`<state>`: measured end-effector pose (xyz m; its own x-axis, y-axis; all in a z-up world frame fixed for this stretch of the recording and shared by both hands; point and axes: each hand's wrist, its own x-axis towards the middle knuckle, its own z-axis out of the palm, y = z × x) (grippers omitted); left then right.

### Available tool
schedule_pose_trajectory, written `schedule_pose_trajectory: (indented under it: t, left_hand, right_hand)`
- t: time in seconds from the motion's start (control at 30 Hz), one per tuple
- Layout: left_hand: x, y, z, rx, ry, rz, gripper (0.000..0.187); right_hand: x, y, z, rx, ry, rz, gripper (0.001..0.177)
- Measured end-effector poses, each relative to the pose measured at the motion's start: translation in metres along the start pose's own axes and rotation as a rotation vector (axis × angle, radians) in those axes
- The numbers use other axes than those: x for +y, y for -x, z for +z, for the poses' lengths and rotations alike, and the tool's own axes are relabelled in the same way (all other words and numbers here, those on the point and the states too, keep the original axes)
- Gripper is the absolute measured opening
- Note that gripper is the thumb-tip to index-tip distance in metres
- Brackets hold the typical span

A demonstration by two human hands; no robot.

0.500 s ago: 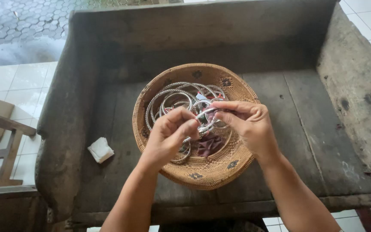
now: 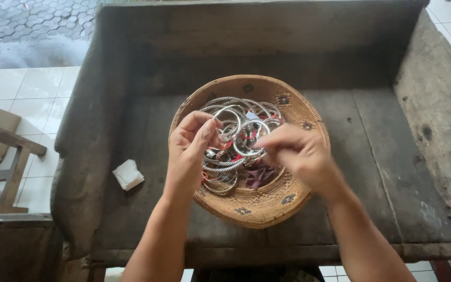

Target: Inspecting and manipulating silver bracelets within a woven basket on a wooden workbench.

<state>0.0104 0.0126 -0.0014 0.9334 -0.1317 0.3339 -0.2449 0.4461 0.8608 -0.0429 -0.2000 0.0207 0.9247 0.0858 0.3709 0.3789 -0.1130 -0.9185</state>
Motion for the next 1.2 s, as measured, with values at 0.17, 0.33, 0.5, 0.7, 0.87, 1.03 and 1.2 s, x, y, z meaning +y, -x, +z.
schedule_pose_trajectory:
  t: [0.17, 0.33, 0.5, 0.7, 0.87, 1.03, 1.2]
  left_hand:
    - [-0.003, 0.001, 0.001, 0.041, -0.008, 0.014, 0.020]
    - [-0.006, -0.001, 0.000, 0.057, -0.013, 0.024, 0.019]
    - [-0.013, -0.002, -0.004, 0.049, -0.007, 0.028, 0.017]
    - [-0.002, -0.001, -0.001, 0.022, -0.028, 0.008, 0.019]
    - [-0.006, -0.002, -0.002, 0.007, -0.038, 0.009, 0.019]
    - [-0.012, -0.002, -0.004, -0.035, -0.060, -0.006, 0.019]
    - [-0.014, 0.000, -0.001, -0.130, -0.241, -0.045, 0.018]
  right_hand:
    - [0.020, 0.013, 0.034, -0.403, 0.376, -0.021, 0.019]
    - [0.048, 0.019, 0.049, -0.505, 0.711, -0.284, 0.011]
    - [0.059, 0.025, 0.052, -0.508, 0.852, -0.293, 0.015]
    - [0.042, 0.024, 0.054, -0.561, 0.833, -0.327, 0.022]
    - [0.081, 0.029, 0.059, -0.594, 1.055, -0.391, 0.007]
    - [0.029, 0.014, 0.037, -0.543, 0.690, -0.116, 0.007]
    - [0.007, -0.003, -0.012, -0.292, 0.286, -0.041, 0.008]
